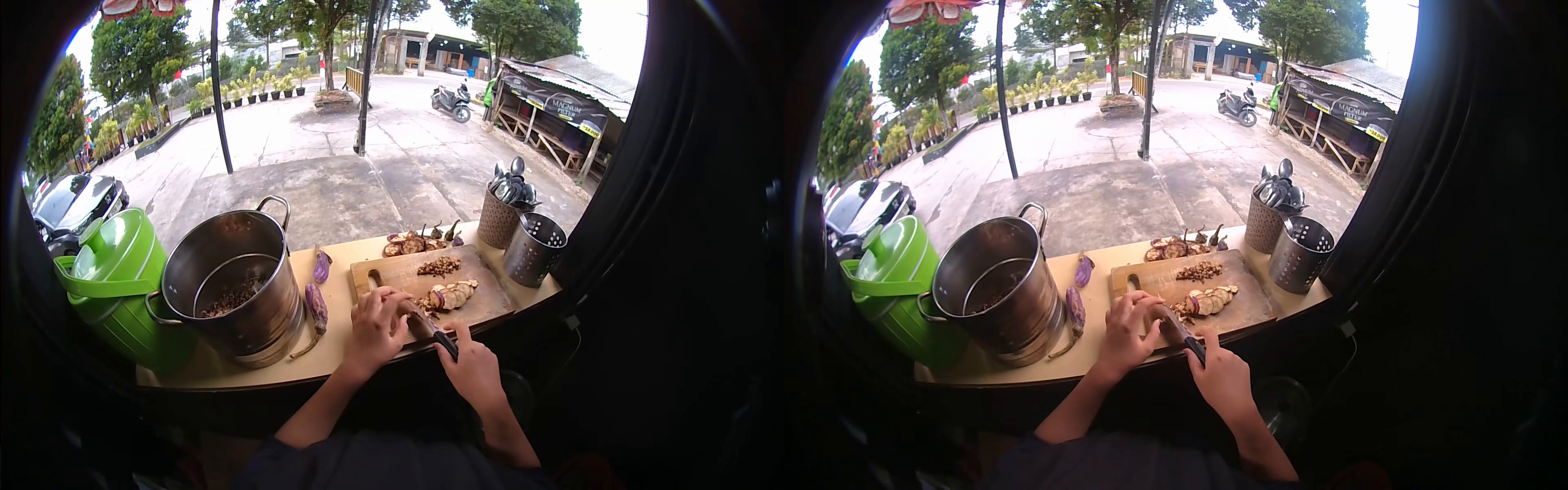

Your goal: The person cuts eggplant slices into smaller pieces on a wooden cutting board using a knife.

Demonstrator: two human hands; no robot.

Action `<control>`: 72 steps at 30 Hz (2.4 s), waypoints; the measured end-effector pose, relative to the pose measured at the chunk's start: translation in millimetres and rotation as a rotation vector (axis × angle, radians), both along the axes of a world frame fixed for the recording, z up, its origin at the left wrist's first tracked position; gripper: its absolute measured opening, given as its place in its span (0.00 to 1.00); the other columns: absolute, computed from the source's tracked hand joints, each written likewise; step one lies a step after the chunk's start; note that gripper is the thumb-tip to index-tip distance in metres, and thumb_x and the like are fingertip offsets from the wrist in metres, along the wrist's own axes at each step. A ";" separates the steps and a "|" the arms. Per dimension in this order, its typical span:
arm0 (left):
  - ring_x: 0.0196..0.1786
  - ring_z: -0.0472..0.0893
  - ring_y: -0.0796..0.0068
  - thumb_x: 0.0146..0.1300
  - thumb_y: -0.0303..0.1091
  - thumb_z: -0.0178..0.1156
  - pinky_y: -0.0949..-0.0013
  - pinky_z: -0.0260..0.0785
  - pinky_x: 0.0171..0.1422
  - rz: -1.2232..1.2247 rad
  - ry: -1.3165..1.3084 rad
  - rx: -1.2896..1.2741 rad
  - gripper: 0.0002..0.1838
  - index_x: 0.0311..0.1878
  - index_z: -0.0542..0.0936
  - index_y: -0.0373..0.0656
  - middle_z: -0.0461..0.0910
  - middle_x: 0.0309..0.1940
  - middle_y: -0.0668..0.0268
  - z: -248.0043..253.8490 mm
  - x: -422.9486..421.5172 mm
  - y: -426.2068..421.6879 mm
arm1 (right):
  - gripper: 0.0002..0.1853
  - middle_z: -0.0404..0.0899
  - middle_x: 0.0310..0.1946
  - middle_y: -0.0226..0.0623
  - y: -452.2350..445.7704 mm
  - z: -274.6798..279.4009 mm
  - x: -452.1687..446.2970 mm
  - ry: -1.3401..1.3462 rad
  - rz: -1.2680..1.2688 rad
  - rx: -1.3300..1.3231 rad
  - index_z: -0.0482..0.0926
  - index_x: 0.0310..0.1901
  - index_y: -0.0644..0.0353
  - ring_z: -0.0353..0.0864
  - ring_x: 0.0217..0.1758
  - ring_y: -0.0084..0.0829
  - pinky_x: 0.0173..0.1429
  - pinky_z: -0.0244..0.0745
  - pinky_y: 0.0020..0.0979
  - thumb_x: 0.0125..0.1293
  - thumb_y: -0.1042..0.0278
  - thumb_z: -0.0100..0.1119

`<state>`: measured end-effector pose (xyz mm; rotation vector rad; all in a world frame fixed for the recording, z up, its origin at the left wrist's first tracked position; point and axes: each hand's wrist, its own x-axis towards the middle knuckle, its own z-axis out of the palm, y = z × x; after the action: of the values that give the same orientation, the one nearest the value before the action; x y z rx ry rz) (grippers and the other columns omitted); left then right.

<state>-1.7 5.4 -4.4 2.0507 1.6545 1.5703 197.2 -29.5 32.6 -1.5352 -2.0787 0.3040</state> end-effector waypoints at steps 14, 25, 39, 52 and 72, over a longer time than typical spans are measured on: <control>0.78 0.60 0.61 0.62 0.41 0.64 0.45 0.31 0.84 -0.022 0.403 0.001 0.19 0.58 0.86 0.64 0.64 0.77 0.66 -7.0 2.4 -2.0 | 0.19 0.84 0.24 0.40 -6.3 5.2 12.4 -0.075 0.003 0.095 0.73 0.52 0.51 0.87 0.30 0.48 0.32 0.78 0.45 0.68 0.55 0.69; 0.78 0.59 0.61 0.65 0.45 0.63 0.42 0.34 0.83 -0.034 0.432 0.018 0.22 0.63 0.83 0.66 0.63 0.77 0.65 -3.5 3.4 -2.9 | 0.16 0.82 0.22 0.42 -8.8 14.6 30.5 -0.036 0.029 0.121 0.74 0.51 0.50 0.86 0.27 0.50 0.29 0.78 0.46 0.69 0.56 0.68; 0.79 0.57 0.56 0.68 0.48 0.63 0.42 0.33 0.84 0.010 0.325 -0.111 0.20 0.61 0.84 0.61 0.65 0.76 0.63 -4.8 4.6 -2.2 | 0.14 0.85 0.26 0.40 -31.0 38.4 66.1 0.010 0.006 -0.015 0.78 0.50 0.48 0.88 0.30 0.46 0.34 0.80 0.44 0.68 0.55 0.69; 0.67 0.71 0.65 0.71 0.34 0.60 0.47 0.45 0.75 -0.017 0.254 -0.113 0.08 0.49 0.83 0.53 0.79 0.54 0.70 11.3 6.1 20.9 | 0.15 0.84 0.24 0.40 -5.6 19.1 97.3 0.260 0.025 -0.039 0.80 0.49 0.53 0.84 0.24 0.42 0.30 0.72 0.39 0.66 0.58 0.72; 0.63 0.75 0.70 0.63 0.36 0.71 0.57 0.49 0.69 -0.277 0.214 -0.225 0.10 0.48 0.86 0.56 0.83 0.51 0.72 36.8 -7.6 56.4 | 0.13 0.81 0.23 0.48 30.1 22.9 73.7 0.402 0.136 -0.308 0.82 0.55 0.58 0.84 0.23 0.39 0.29 0.72 0.36 0.73 0.65 0.65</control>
<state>-9.2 61.9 32.4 2.2683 1.4484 1.0614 271.0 0.6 55.5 -1.3579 -1.8742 0.9393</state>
